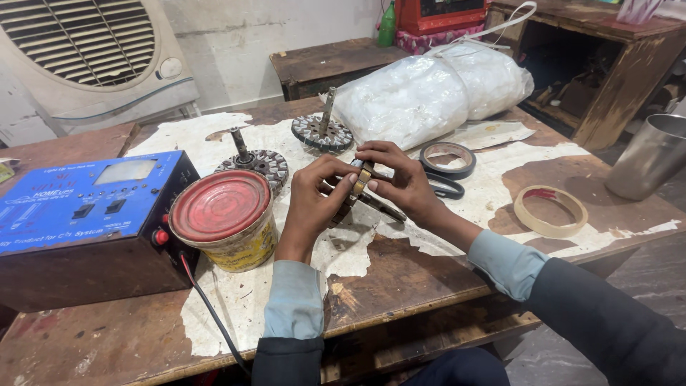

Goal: The person works at a bench on a small appliance motor armature, pressing and fitting a component onto the shaft by hand and with pliers, and uses scissors to trim material from the assembly. They handle the armature repeatedly, turning it and seating parts, with tape rolls and a battery charger unit on the bench.

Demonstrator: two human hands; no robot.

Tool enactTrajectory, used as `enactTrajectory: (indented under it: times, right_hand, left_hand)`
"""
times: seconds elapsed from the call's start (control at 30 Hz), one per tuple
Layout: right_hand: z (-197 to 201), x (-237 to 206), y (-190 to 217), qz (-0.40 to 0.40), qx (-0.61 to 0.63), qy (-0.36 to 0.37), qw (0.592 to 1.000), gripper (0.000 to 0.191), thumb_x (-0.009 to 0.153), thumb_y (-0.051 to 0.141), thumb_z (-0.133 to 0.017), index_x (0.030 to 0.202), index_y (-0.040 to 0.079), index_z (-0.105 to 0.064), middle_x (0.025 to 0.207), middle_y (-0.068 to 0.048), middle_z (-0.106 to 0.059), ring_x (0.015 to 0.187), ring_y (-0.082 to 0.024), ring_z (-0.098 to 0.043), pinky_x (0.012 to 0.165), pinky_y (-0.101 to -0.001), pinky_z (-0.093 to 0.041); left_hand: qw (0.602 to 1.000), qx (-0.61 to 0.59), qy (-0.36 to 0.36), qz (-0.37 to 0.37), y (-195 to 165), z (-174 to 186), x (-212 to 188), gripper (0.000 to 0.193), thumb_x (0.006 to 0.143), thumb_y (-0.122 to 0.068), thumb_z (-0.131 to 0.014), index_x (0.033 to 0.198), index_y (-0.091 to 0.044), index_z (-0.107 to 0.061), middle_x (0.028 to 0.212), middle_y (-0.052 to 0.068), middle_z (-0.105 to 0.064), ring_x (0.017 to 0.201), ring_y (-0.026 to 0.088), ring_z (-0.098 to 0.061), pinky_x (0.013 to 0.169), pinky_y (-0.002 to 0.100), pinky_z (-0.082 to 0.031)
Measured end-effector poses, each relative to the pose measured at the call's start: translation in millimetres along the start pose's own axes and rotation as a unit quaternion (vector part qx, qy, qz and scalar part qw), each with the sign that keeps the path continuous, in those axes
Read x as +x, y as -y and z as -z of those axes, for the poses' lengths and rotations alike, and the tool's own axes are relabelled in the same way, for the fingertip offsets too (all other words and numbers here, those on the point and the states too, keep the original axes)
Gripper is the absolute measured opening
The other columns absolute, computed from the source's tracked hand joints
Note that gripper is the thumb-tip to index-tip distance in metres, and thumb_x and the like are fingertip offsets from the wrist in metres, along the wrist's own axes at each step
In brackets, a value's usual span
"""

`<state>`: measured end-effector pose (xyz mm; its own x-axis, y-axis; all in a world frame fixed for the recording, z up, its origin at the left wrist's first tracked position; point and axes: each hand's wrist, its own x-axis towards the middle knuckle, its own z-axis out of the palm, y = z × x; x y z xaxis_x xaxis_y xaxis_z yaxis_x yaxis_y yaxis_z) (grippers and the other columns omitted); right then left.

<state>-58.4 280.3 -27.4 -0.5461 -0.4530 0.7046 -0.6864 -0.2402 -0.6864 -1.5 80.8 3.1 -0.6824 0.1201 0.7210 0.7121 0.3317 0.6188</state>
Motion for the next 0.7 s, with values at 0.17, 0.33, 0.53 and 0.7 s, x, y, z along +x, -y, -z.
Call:
enactTrajectory:
  times: [0.17,0.33,0.53,0.7]
  right_hand:
    - [-1.9,-0.8,-7.5,0.005,0.01,-0.017,1.0,0.041,0.095,0.0,-0.066,0.136,0.001,-0.063,0.147,-0.011,-0.048,0.141,-0.021,-0.05,0.119,-0.0379,-0.049]
    - [-6.4,1.6,-9.4,0.015,0.002,-0.029,0.999,0.043,0.093,-0.005,-0.061,0.135,0.0,-0.063,0.146,-0.01,-0.048,0.141,-0.02,-0.051,0.116,-0.0368,-0.051]
    - [-9.6,-2.1,-9.3,0.003,-0.007,-0.035,0.999,0.043,0.093,-0.005,-0.058,0.136,0.001,-0.063,0.147,-0.009,-0.046,0.14,-0.019,-0.051,0.112,-0.035,-0.053]
    - [-14.5,-4.3,-11.2,0.012,-0.01,-0.05,0.999,0.043,0.093,-0.006,-0.058,0.136,0.0,-0.063,0.148,-0.009,-0.046,0.141,-0.019,-0.049,0.11,-0.033,-0.052]
  left_hand:
    - [0.999,-0.015,-0.008,0.027,8.4,-2.8,1.3,0.01,0.091,-0.007,-0.072,0.096,-0.001,-0.077,0.09,0.004,-0.071,0.075,0.009,-0.072,0.061,0.023,-0.058]
    - [0.999,-0.014,-0.021,0.026,12.7,-2.9,1.2,0.01,0.09,-0.009,-0.074,0.095,-0.001,-0.077,0.088,0.003,-0.072,0.074,0.008,-0.069,0.06,0.023,-0.054]
    - [0.996,-0.003,-0.047,0.072,16.3,-5.7,1.6,0.012,0.086,-0.013,-0.077,0.089,-0.002,-0.078,0.077,0.003,-0.075,0.064,0.006,-0.068,0.055,0.023,-0.053]
    - [0.994,0.011,-0.052,0.095,20.1,-7.7,0.9,0.013,0.085,-0.015,-0.077,0.088,-0.003,-0.078,0.071,0.003,-0.075,0.062,0.006,-0.069,0.054,0.023,-0.053]
